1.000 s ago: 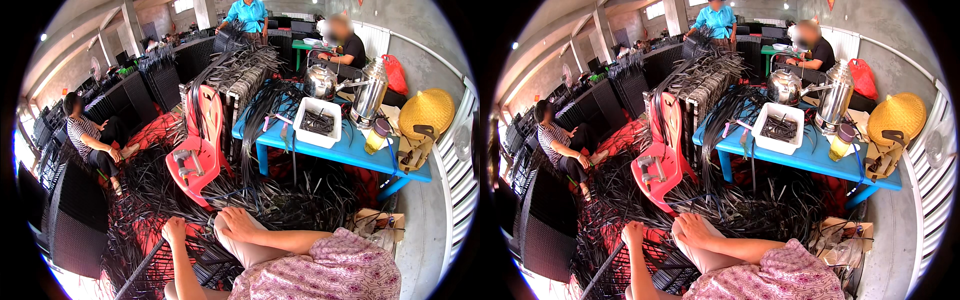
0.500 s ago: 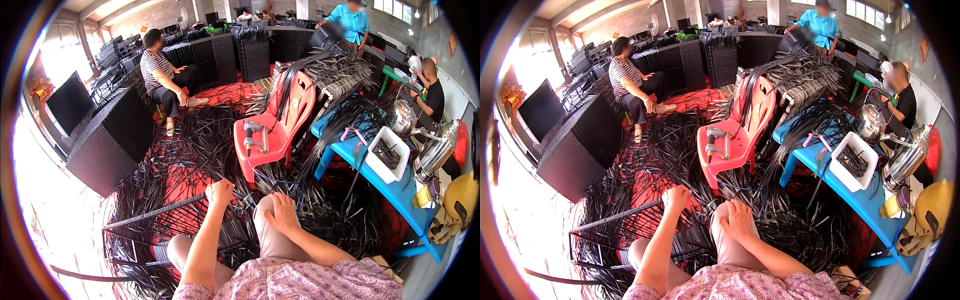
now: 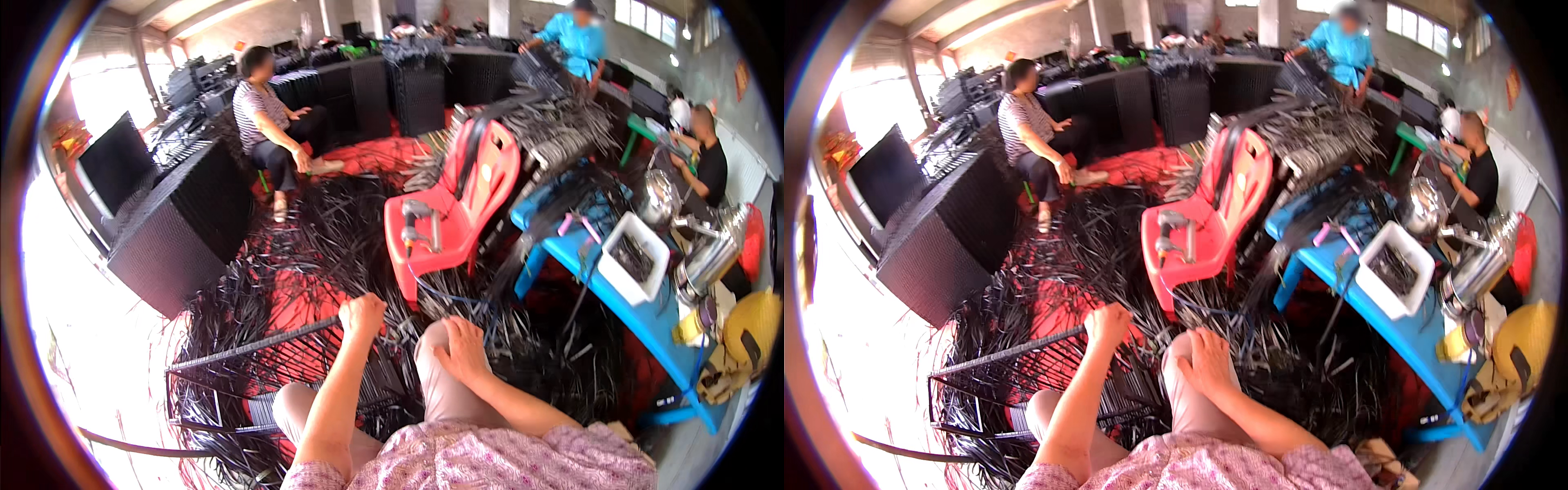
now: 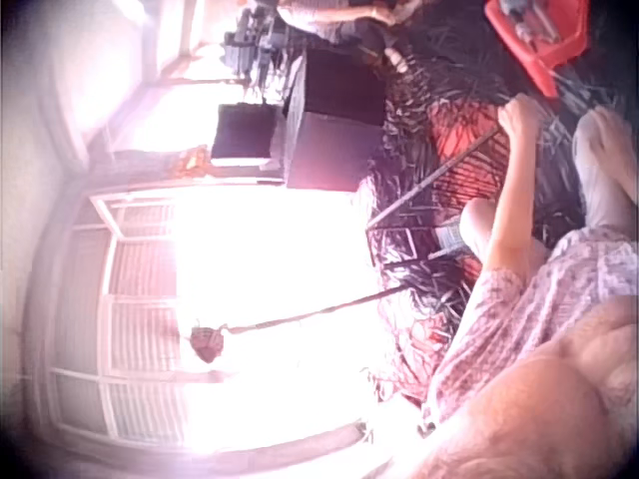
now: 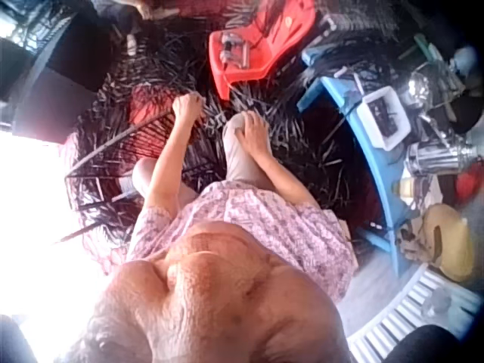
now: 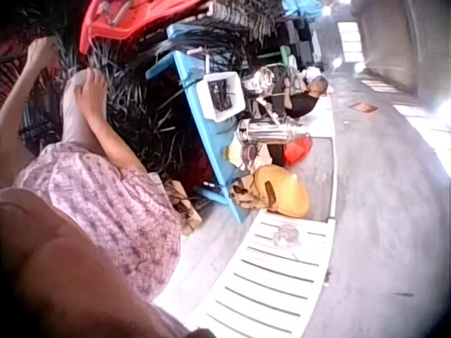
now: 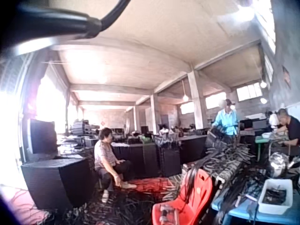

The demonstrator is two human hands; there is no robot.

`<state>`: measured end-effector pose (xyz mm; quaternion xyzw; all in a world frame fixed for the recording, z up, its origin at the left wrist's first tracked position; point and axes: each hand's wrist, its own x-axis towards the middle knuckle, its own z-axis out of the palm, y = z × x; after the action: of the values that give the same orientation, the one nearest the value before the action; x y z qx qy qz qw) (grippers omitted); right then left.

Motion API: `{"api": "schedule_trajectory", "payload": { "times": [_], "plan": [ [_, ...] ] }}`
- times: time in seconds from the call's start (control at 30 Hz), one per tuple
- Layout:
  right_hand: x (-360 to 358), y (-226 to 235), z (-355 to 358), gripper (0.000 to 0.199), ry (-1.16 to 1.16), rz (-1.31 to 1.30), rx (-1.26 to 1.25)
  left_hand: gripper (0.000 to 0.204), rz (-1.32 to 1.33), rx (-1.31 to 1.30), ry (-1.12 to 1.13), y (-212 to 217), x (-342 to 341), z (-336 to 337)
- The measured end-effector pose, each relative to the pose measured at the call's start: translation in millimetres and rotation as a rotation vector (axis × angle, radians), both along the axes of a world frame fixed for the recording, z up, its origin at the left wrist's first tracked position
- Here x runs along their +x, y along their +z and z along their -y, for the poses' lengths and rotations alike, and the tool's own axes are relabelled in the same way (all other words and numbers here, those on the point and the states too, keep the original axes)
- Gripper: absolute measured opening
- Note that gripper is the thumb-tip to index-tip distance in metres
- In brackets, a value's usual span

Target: The person weaves black synthetic wicker strips around a metal chair frame, securing them with a pneumatic staple gun and trimming excess with pliers.

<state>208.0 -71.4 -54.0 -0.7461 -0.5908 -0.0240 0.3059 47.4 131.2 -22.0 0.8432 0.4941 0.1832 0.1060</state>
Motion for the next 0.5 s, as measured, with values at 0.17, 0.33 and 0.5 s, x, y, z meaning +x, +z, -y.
{"api": "schedule_trajectory", "payload": {
  "times": [0.17, 0.33, 0.5],
  "plan": [
    [13.6, -0.8, 1.2, 0.065, -0.012, 0.036, 0.065, 0.024, 0.009, 0.055, -0.057, -5.4, 19.2, -12.1],
    [8.3, 19.4, 8.5, 0.061, -0.031, 0.022, 0.036, 0.027, 0.061, 0.012, -0.091, -7.4, 26.1, -9.0],
    [-3.4, 13.5, 9.1, 0.059, -0.017, -0.009, 0.052, 0.027, -0.037, 0.009, -0.048, -11.6, 1.3, -2.0]
  ]
}}
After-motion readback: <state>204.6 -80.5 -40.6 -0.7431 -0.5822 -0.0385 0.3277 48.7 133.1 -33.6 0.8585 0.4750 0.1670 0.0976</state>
